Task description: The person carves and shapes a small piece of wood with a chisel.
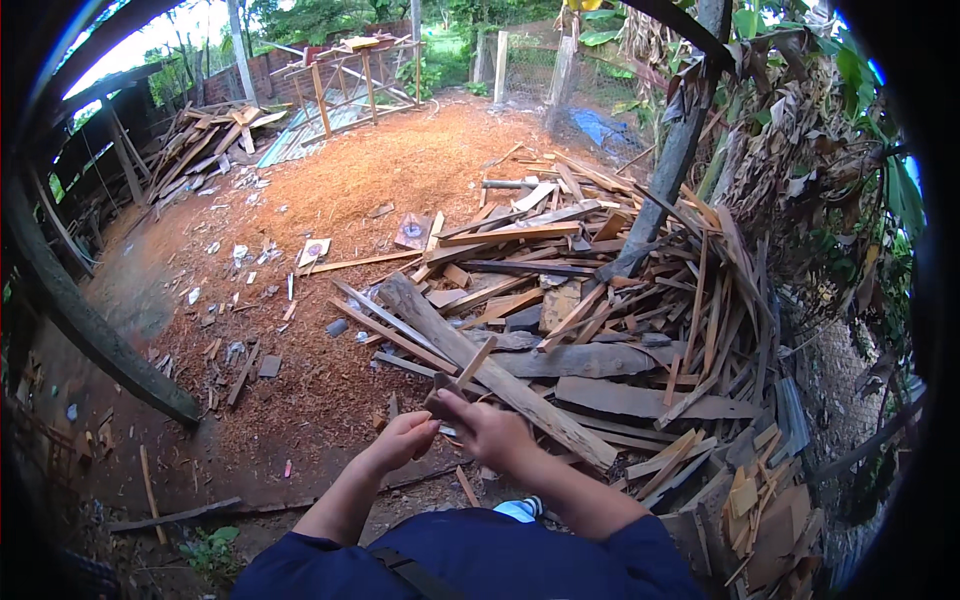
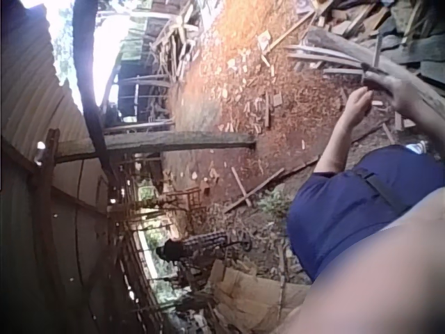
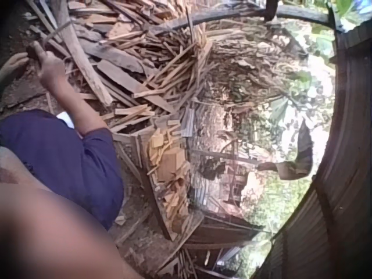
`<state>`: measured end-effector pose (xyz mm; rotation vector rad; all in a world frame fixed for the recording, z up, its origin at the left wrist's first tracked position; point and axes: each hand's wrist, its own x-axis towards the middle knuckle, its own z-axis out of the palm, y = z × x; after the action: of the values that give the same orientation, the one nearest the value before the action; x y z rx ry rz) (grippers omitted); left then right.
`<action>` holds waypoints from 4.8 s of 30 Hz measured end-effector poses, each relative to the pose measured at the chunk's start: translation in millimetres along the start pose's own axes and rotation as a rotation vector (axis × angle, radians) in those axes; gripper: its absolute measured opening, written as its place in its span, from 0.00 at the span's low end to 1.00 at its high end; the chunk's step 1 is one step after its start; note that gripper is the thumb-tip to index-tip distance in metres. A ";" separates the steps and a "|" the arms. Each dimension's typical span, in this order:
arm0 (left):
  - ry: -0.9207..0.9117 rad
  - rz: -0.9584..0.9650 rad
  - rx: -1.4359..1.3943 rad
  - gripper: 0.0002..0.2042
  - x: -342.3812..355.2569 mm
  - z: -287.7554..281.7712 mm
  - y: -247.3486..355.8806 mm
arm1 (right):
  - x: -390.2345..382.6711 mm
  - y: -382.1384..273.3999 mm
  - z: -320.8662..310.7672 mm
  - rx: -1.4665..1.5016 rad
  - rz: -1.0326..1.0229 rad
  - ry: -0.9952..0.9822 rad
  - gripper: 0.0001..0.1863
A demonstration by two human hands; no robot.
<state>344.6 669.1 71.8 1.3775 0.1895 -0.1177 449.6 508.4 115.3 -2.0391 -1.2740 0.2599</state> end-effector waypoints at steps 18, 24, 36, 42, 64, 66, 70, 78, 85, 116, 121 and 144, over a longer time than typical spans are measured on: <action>0.046 -0.001 -0.040 0.14 -2.6 -18.3 -14.3 | -0.1 15.8 -2.1 0.481 -0.071 0.306 0.23; -0.069 -0.072 -0.060 0.14 1.5 -1.6 -5.1 | -10.0 58.6 10.0 0.310 0.209 0.260 0.23; -0.278 0.046 -0.088 0.15 10.8 26.2 -21.6 | -81.0 84.9 9.9 1.111 0.693 0.235 0.14; -0.332 0.018 0.004 0.14 12.0 50.2 -29.2 | -87.8 65.0 24.9 1.228 0.626 0.172 0.14; -0.716 -0.256 0.174 0.14 36.0 376.8 -107.6 | -487.4 98.6 -33.7 1.017 0.886 1.534 0.18; -0.747 -0.196 0.312 0.13 28.0 412.6 -117.7 | -520.2 95.9 -27.4 0.958 0.911 1.712 0.19; -0.838 -0.042 0.659 0.12 9.6 482.9 -129.9 | -569.8 89.6 -20.4 0.971 0.946 1.757 0.20; -1.132 -0.156 0.623 0.16 -37.6 596.7 -207.7 | -676.1 66.0 -10.8 0.850 0.840 1.990 0.17; -1.429 -0.119 0.587 0.17 -73.9 661.2 -232.2 | -739.2 13.4 34.6 0.762 0.875 2.290 0.18; -1.593 0.346 0.702 0.14 54.1 951.5 -231.1 | -833.1 154.4 -180.9 0.505 1.185 1.891 0.16; -1.573 0.331 0.694 0.13 77.1 981.3 -223.6 | -846.5 168.8 -207.1 0.403 1.097 1.801 0.21; -1.262 0.886 0.952 0.15 2.0 1051.7 -206.4 | -984.2 270.2 -239.5 0.204 0.879 0.975 0.15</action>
<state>374.8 -402.2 62.4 1.9096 -1.6972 -0.3277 275.5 -507.7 -74.6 -1.9865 0.2462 -0.2064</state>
